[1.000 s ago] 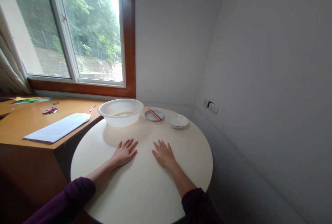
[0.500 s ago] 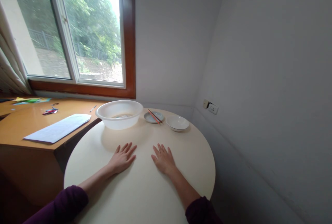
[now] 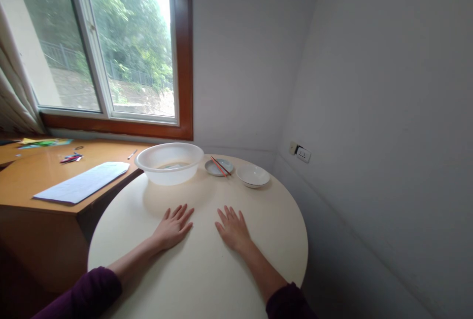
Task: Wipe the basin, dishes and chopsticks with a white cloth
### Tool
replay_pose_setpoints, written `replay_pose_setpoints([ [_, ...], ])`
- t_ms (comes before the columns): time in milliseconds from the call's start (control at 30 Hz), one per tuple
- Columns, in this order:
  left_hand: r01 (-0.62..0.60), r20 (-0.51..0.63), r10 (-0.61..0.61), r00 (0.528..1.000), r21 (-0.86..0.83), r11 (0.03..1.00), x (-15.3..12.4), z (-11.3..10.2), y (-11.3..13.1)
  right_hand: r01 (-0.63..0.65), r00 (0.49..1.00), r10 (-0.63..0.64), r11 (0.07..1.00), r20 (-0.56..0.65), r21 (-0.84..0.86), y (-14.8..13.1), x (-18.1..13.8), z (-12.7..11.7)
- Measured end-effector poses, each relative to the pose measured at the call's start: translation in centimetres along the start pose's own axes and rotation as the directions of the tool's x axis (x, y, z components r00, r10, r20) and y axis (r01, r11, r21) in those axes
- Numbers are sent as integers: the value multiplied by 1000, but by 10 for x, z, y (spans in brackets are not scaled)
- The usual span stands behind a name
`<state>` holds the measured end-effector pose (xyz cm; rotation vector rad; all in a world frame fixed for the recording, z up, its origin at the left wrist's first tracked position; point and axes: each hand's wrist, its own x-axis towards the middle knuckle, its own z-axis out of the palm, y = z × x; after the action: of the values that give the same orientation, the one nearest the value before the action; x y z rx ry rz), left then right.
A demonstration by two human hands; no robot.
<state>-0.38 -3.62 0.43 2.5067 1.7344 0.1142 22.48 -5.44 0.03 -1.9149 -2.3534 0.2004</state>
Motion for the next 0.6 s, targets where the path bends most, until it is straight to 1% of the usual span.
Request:
replay_pose_setpoints([
  [600, 0, 16, 0, 1000, 7, 1000, -12, -2, 3, -2, 1000, 2, 1000, -2, 22, -6, -12, -2],
])
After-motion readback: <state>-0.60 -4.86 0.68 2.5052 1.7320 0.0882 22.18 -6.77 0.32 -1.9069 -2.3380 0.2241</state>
